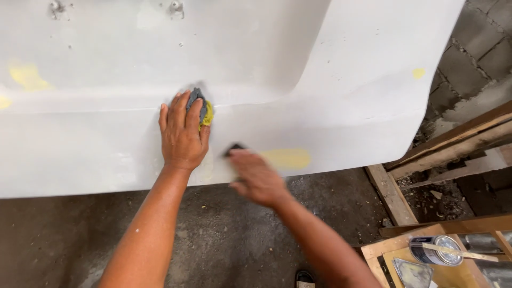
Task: The person sands a white car door panel using a sanding block and a yellow cloth. They repeatedly rub the surface to smooth it out, occasionally dipping the cloth into a green bucket of water to clean it before resuming the sanding process.
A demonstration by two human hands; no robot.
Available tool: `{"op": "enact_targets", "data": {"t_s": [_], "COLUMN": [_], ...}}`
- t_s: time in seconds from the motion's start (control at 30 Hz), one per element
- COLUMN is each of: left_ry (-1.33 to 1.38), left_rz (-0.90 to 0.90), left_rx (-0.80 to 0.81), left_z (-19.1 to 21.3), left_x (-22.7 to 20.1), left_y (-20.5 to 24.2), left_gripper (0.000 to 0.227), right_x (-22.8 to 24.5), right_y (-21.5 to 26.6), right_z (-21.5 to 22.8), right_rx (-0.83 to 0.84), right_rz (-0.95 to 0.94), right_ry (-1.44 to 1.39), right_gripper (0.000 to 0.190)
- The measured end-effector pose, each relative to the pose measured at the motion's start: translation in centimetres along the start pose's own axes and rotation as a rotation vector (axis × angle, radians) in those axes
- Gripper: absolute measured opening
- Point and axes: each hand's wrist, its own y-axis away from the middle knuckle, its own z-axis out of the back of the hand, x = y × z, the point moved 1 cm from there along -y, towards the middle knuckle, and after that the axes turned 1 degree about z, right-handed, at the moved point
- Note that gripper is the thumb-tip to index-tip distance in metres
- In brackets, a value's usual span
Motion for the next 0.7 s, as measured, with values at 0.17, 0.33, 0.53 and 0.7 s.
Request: {"op": "enact_targets", "data": {"t_s": [0.17, 0.33, 0.53, 0.7], "left_ry": [-0.012, -0.035, -0.006, 0.028], "left_rz": [0.036, 0.028, 0.021, 0.013], "left_rx": [-0.035, -0.088, -0.055, -0.018], "left_z": [-1.3, -1.5, -1.0, -0.6], "left_x": [0.0, -0.3, -0.1, 0.1], "left_y": [0.4, 0.5, 0.3, 0.5], "left_gripper": [0.057, 0.055, 0.058, 0.06], "right_x": [-16.1, -10.5, 9.2, 1.9], "right_y": [9.5, 6.3, -2.9, 1.6], "right_z": [-2.8, -3.4, -2.7, -3.1], "right_rx": [-0.518, -0.879, -0.003, 0.059], "right_rz": [-0.618, -0.804, 0.05, 0.057], "right_ry": [-0.295, -0.447, -0.188, -0.153], "right_gripper": [0.1, 0.105, 0.083, 0.072]}}
